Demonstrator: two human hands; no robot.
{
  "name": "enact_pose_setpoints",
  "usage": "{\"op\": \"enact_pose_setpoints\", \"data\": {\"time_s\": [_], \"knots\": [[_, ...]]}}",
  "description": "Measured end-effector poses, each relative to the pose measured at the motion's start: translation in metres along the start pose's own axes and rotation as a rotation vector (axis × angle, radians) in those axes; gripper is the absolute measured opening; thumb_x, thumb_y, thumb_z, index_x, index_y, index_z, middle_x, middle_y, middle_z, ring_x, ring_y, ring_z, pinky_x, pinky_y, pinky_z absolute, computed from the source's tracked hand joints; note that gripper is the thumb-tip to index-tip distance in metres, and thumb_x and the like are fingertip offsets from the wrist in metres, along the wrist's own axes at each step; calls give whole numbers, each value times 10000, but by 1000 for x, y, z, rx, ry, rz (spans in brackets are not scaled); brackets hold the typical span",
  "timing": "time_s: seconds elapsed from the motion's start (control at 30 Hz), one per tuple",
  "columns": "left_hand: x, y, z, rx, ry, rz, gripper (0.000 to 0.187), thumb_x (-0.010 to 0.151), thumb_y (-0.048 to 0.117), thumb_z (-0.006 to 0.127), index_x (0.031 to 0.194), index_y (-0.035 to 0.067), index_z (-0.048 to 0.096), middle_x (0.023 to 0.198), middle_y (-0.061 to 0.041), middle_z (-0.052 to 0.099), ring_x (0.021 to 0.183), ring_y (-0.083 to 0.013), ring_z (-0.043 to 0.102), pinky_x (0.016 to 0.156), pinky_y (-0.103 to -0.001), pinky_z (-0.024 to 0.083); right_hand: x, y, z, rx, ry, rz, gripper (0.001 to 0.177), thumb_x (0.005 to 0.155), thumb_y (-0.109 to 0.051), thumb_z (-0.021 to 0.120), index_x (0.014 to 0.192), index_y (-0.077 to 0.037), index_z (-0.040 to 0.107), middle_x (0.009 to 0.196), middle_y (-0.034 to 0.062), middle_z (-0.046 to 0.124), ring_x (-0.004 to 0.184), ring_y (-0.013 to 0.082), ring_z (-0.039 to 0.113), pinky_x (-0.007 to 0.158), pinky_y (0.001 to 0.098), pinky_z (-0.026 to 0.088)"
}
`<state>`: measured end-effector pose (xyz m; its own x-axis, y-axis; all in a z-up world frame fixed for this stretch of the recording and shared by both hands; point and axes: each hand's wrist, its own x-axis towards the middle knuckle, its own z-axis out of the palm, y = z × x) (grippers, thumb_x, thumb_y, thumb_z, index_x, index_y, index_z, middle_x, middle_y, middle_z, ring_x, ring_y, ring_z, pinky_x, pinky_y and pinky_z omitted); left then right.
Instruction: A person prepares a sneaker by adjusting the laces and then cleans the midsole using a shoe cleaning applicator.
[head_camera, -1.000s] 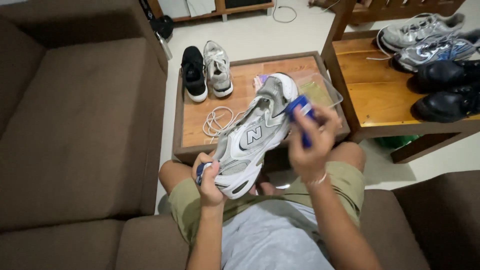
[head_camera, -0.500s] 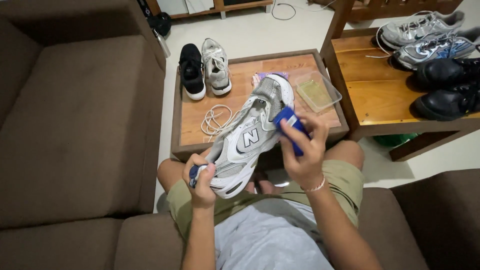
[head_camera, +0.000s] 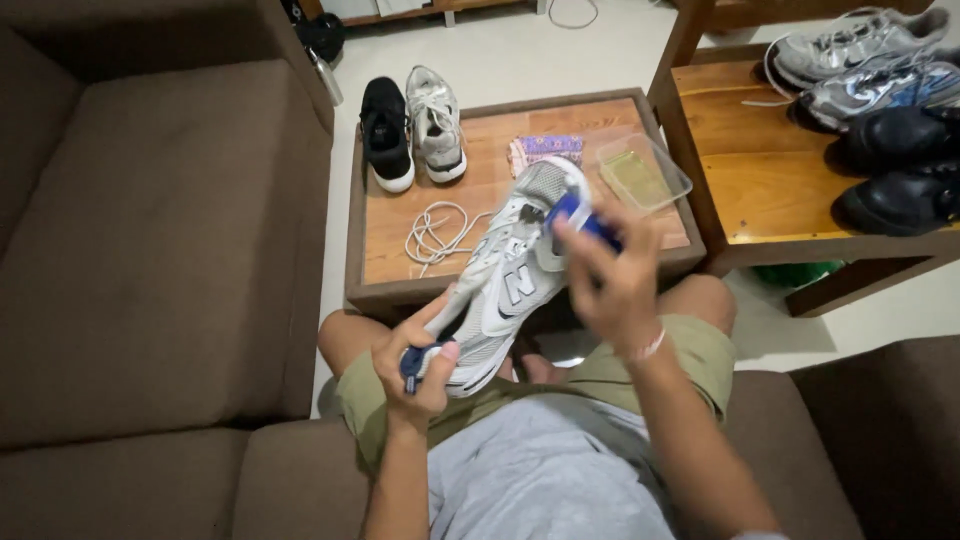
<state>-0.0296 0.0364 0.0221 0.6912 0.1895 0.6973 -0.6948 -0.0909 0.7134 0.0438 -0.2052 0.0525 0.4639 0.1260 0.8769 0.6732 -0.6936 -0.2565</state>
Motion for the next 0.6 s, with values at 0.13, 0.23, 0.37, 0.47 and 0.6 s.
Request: {"op": "enact_pose_setpoints", "data": {"time_s": [0.13,0.23,0.37,0.47,0.6], "knots": [[15,22,16,68,-48,176,350,826,115,732,595,55,476,1106,-301,749,1065,-429,735,883,-456,587,23,33,4,-34,59,-4,319,1001,-109,679,1308,-170,739,1273,135,565,1024,320,510,959,415,411],[21,25,18,124,-87,259,338,811,87,725,577,59,482,1103,-301,754,1066,-460,731,915,-512,582,25,17,5,-26,60,14,329,947,-54,736,1264,-140,747,1237,177,576,1020,377,516,937,471,399],[24,34,17,178,-136,318,345,828,107,714,576,50,486,1087,-323,745,1039,-499,729,888,-570,590,28,15,5,-94,-12,-98,297,935,-143,740,1212,-242,783,1254,128,600,1074,324,539,971,437,409],[23,42,20,194,-159,335,347,838,121,717,583,46,493,1087,-325,744,1034,-504,732,884,-580,592,38,27,3,-118,47,-84,304,972,-98,726,1261,-182,768,1264,151,573,1069,349,530,972,450,412],[21,51,20,252,-196,253,257,901,113,599,714,29,444,1152,-304,694,1130,-456,714,984,-499,607,26,14,2,-124,-18,-4,412,952,-34,732,1330,-187,676,1327,180,538,1198,350,515,986,479,377]]}}
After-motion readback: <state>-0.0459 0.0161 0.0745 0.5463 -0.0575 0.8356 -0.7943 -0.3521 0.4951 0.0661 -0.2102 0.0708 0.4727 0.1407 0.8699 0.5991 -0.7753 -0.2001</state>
